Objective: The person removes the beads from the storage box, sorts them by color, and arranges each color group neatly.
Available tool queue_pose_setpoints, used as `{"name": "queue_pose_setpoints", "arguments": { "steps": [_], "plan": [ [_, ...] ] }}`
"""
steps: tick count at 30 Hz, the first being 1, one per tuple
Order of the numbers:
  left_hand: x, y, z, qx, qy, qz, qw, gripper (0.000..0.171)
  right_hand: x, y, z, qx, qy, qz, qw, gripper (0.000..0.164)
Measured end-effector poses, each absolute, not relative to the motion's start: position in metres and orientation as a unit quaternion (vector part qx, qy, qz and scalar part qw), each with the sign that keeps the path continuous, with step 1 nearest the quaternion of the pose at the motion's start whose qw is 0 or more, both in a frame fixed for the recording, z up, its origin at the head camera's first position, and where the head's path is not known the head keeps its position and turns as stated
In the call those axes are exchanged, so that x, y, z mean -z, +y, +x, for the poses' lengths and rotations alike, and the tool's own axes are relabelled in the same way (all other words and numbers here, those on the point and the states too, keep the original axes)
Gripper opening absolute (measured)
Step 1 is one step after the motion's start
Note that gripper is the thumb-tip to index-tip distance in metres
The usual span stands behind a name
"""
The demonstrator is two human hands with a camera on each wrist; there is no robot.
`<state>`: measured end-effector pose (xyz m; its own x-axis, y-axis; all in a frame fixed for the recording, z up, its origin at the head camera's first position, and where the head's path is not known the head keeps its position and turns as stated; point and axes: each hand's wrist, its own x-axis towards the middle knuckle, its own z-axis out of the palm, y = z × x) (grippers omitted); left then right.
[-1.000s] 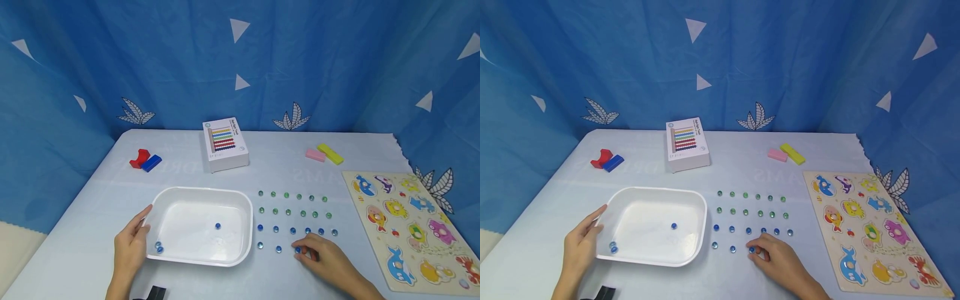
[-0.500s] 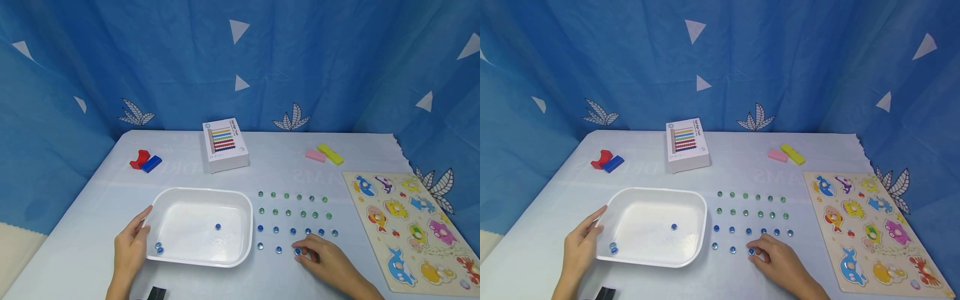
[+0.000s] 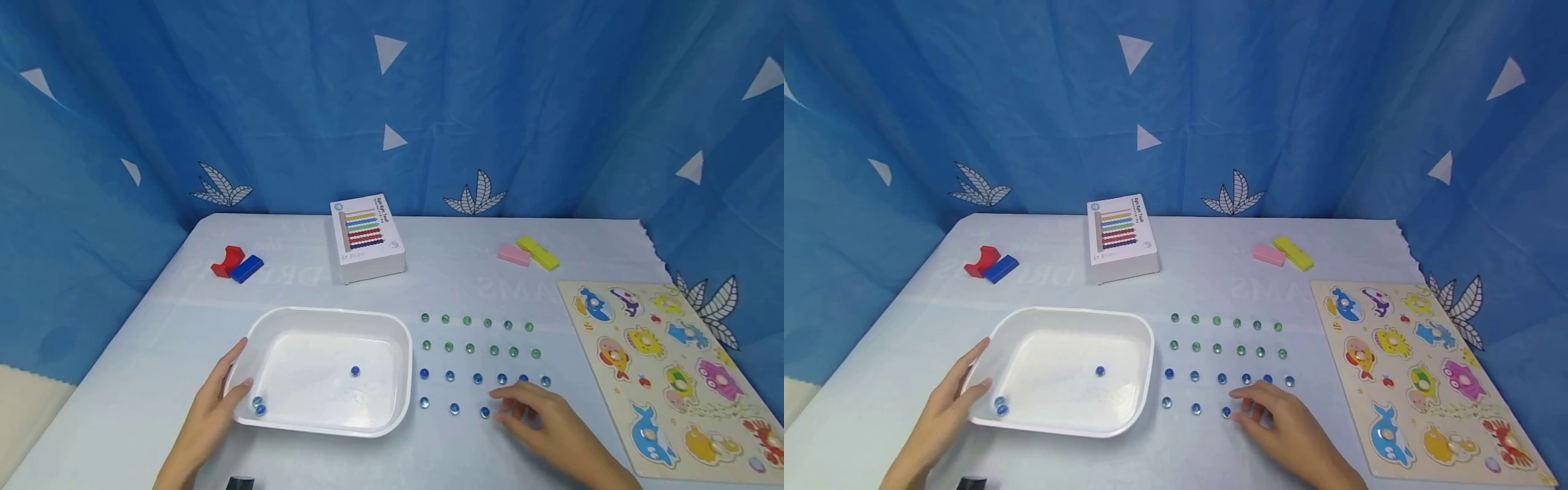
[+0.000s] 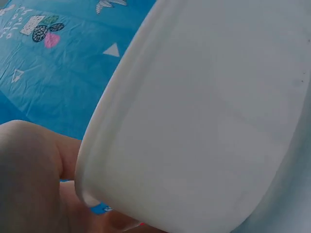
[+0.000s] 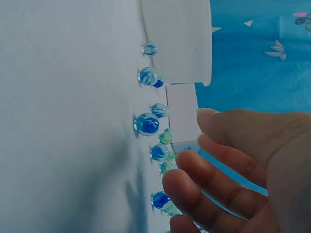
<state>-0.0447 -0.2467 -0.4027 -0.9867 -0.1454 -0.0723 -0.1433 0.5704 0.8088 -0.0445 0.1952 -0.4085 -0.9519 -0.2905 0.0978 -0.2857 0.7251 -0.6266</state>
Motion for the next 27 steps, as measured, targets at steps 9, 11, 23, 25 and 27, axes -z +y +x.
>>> {"name": "queue_pose_setpoints", "arguments": {
  "steps": [9,11,23,25,27],
  "plan": [
    [0.4,-0.249,-0.048,0.464,-0.881,0.096,-0.003,0.055,0.404,0.203,-0.043,0.366,0.91,-0.181,-0.074,0.02],
    [0.405,-0.252,-0.051,0.459,-0.882,0.102,0.01,0.054,0.402,0.204,-0.044,0.37,0.906,-0.186,-0.082,0.021],
    [0.456,-0.274,-0.062,0.441,-0.886,0.128,0.071,0.053,0.381,0.187,-0.059,0.394,0.89,-0.23,-0.007,0.016],
    [0.455,-0.273,-0.061,0.441,-0.885,0.126,0.077,0.052,0.372,0.178,-0.066,0.401,0.885,-0.235,0.023,0.016],
    [0.453,-0.271,-0.06,0.443,-0.884,0.124,0.084,0.051,0.362,0.167,-0.075,0.405,0.882,-0.234,0.055,0.017]
  ]
}}
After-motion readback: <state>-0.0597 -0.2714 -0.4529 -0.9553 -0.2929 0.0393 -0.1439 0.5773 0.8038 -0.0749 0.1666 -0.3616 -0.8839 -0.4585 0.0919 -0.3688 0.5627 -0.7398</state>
